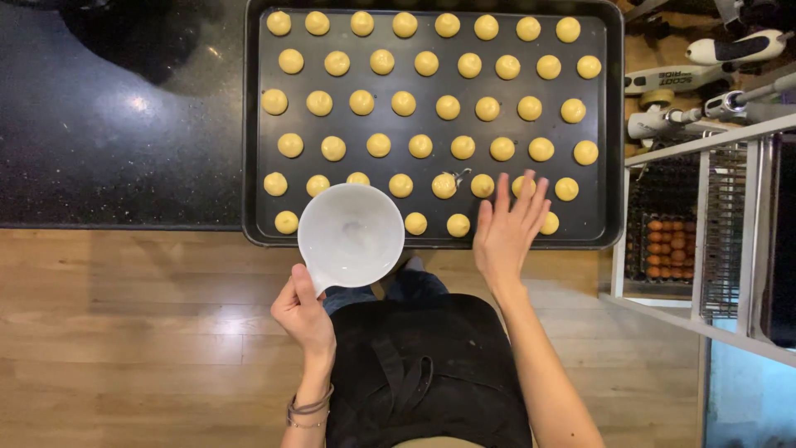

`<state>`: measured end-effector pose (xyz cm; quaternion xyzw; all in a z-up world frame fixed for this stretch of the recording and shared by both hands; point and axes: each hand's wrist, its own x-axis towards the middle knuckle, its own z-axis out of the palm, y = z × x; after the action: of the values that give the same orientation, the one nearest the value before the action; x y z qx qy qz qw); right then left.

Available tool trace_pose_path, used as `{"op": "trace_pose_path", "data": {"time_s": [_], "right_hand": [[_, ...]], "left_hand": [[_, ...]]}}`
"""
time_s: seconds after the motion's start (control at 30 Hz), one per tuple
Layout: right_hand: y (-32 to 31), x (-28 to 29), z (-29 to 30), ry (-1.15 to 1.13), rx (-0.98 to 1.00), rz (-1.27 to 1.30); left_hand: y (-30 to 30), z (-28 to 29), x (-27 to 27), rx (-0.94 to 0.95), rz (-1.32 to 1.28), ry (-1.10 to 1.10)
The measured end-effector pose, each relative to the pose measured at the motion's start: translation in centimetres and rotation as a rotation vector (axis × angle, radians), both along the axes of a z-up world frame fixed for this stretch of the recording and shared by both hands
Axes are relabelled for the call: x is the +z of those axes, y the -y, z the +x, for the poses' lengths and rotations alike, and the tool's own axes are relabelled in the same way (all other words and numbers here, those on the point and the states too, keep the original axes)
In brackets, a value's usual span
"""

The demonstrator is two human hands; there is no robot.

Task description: The recorder prepares cookies by piping dough onto trays, smoothing the tops with a spoon and water, and arranging the cookies on the trays.

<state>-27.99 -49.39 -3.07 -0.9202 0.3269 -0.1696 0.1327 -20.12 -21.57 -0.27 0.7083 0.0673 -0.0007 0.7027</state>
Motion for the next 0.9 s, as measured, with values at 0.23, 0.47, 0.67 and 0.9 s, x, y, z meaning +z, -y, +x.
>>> {"op": "trace_pose_path", "data": {"time_s": [0.23,0.47,0.67,0.9], "right_hand": [[-0.2,-1.0,-0.4,-0.133,0.075,-0.027],[-0.8,-1.4,-0.2,-0.105,0.117,-0.047],[1.1,-0.4,-0.6,-0.013,0.035,0.026],[5.2,-0.3,-2.6,-0.087,-0.02,-0.02]], "left_hand": [[1.3,-0.4,0.0,-0.072,-0.062,0.021],[3.0,-0.3,0.8,-0.097,-0.056,0.012],[3.5,0.0,1.4,-0.091,-0.036,0.03],[3.6,0.0,0.9,-0.098,-0.015,0.036]]}}
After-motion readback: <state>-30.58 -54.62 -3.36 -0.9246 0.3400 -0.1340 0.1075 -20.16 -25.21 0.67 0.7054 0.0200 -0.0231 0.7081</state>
